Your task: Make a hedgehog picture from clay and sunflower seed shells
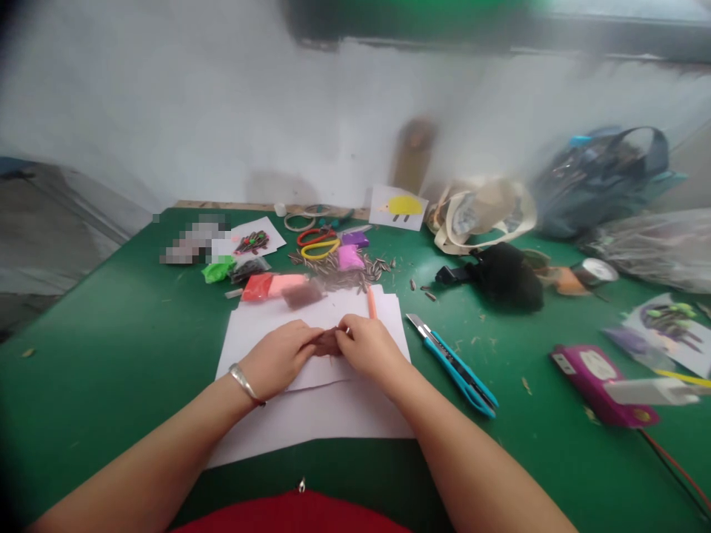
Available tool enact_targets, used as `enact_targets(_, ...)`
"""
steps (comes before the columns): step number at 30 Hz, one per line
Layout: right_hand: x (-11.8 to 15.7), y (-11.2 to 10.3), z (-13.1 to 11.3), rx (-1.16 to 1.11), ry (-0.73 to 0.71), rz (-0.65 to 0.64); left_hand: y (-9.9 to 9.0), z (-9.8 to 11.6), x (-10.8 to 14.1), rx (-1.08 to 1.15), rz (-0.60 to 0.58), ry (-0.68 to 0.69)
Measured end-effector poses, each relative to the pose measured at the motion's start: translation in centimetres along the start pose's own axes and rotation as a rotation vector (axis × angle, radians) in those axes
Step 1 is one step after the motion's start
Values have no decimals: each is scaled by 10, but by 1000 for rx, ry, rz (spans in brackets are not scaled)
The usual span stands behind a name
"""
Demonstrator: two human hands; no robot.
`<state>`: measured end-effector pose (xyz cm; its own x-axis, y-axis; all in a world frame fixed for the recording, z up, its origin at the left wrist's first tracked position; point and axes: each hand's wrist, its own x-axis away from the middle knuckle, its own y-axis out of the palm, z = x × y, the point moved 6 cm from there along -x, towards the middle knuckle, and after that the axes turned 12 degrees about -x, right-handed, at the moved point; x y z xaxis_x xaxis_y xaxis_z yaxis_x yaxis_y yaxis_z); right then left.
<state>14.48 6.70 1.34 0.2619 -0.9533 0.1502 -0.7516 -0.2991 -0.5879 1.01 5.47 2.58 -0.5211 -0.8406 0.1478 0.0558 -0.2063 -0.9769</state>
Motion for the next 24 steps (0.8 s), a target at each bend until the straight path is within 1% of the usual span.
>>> enact_targets(6,-1,-1,0,63,-8,15,-1,-5,1,16,7,-54)
enact_targets(10,-1,0,2,86,5,31,-2,-9,5,16,55,-72)
enact_targets(16,2,-3,6,-8,39,35,-1,-5,14,75,65,-7)
enact_targets(24,3,-3,11,-149,95,4,1,-6,13,79,76,-22)
